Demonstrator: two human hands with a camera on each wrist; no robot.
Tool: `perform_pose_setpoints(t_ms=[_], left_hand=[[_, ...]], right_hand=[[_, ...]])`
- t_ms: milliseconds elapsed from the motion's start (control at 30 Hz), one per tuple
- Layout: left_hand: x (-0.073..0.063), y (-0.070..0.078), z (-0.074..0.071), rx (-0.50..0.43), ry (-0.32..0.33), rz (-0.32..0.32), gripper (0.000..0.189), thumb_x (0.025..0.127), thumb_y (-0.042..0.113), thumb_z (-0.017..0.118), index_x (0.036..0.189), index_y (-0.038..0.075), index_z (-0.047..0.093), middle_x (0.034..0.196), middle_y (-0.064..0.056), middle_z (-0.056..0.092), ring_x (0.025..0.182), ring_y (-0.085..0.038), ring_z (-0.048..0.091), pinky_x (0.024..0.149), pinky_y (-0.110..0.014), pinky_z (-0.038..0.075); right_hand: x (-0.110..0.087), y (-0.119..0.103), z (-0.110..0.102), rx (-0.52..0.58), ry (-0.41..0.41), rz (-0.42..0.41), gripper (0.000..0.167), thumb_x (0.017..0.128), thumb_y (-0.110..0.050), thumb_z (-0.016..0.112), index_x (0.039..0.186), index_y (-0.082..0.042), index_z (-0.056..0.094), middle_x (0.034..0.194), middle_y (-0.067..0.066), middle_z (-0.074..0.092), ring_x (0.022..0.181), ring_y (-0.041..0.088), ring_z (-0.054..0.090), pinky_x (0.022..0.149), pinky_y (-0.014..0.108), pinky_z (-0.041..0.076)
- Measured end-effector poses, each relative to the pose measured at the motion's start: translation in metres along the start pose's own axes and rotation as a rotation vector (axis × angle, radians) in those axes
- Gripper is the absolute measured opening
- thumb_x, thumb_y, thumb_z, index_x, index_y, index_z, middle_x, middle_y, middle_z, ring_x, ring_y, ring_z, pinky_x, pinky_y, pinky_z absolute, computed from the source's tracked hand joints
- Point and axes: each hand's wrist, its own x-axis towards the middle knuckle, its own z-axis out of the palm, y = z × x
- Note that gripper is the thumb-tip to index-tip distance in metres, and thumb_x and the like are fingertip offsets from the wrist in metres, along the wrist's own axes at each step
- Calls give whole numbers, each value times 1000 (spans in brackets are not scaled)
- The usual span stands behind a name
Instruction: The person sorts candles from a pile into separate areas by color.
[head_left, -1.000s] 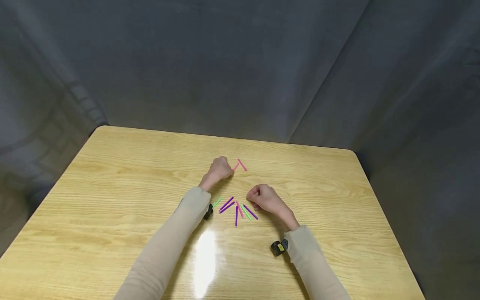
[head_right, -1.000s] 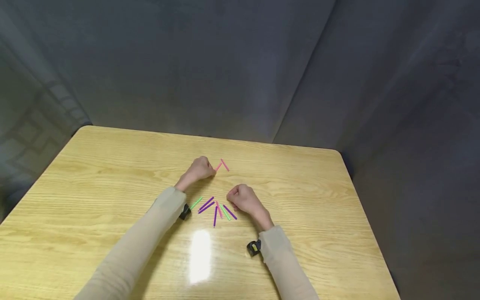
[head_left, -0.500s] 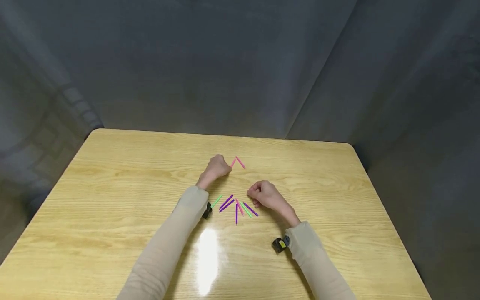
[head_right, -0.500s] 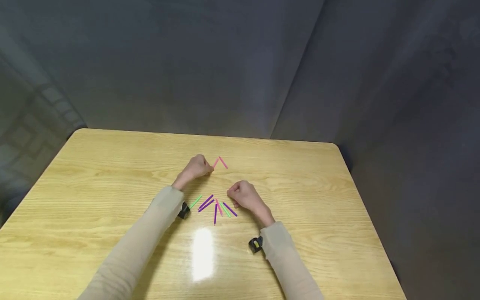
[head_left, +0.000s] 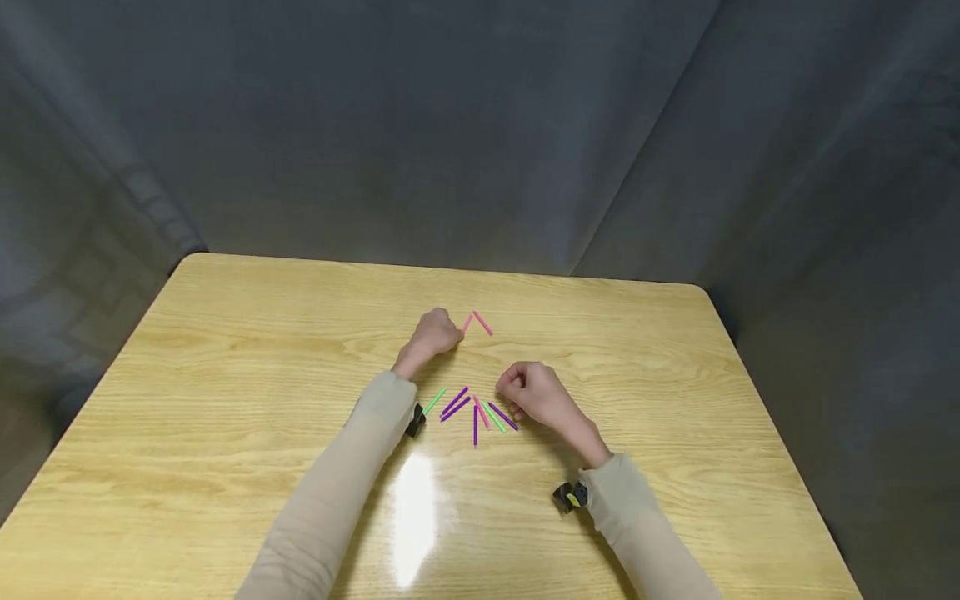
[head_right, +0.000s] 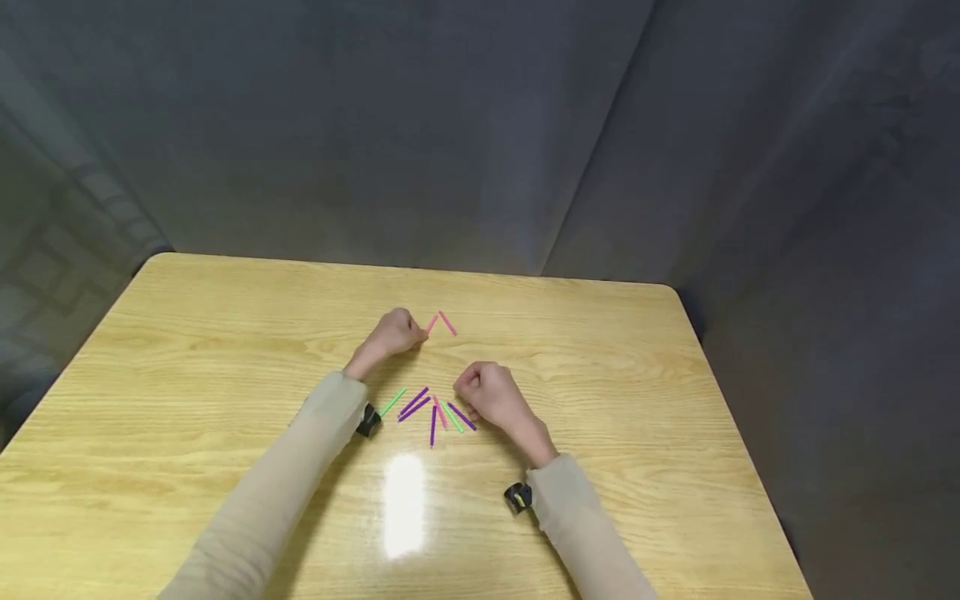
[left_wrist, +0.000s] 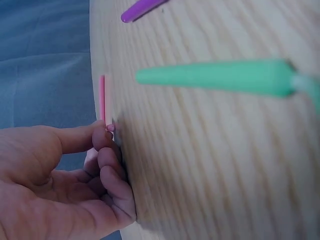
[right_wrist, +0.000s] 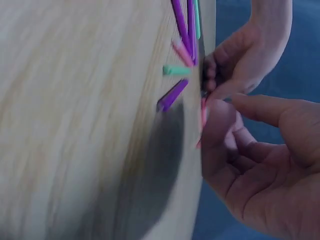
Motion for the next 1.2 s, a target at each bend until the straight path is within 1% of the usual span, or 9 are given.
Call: perform_pose_setpoints(t_ms=[167,267,367,567,733,867,967,1100,1200], left_hand=[[1,1,1,-3,-26,27,50,96,14,58,51,14,36,46,5,27,40,-7,25,40,-22,24],[2,1,2,3,-12,24,51,96,14,59,50,14,36,46,4,27,40,-8,24,41,-22,24],[1,1,4,4,3,16,49,94,13,60,51,14,37,47,3,28,41,-9,26,41,-23,25],[-2,-1,10,12,19,18,40,91,13,62,56,13,42,53,1,39,46,-10,35,43,-22,30],[-1,-2,11,23,46,13,47,90,13,62,50,14,39,46,3,32,41,-9,29,41,-22,25],[-1,-1,10,26,53,26,43,89,12,63,53,14,40,50,3,35,45,-10,32,43,-23,28],[-1,0,10,19,44,22,40,89,12,63,56,13,40,53,2,35,47,-10,33,44,-23,29],[0,2,11,23,30,12,45,90,12,62,54,14,37,50,3,30,43,-9,28,41,-22,24],[-1,2,9,23,20,9,46,91,12,62,52,14,37,48,4,29,42,-8,27,40,-21,23]], right_hand=[[-9,-9,8,-200,3,-28,12,90,-2,63,78,-3,64,61,5,59,48,15,54,48,26,47],[-13,-13,14,-312,9,-36,17,88,-4,67,72,-7,62,60,-1,57,49,10,47,49,23,41],[-17,-15,21,-381,19,-45,20,86,-5,69,69,-10,60,62,-5,55,53,8,44,51,23,39],[-22,-15,28,-430,53,-49,27,80,-6,74,61,-12,56,58,-6,53,52,10,47,53,26,43],[-21,-13,30,-472,59,-71,29,78,-9,78,60,-12,55,57,-5,52,52,11,49,53,28,44],[-20,-13,31,-473,61,-56,31,79,-8,78,59,-12,54,55,-4,51,50,11,48,52,27,44],[-21,-12,31,-461,60,-41,31,79,-8,77,59,-12,54,55,-4,50,50,12,48,51,26,43],[-22,-12,32,-459,58,-29,30,79,-8,77,60,-12,54,56,-3,51,50,12,48,51,27,43],[-22,-12,33,-464,61,-28,30,80,-7,76,60,-12,54,55,-3,50,50,12,47,50,26,41]])
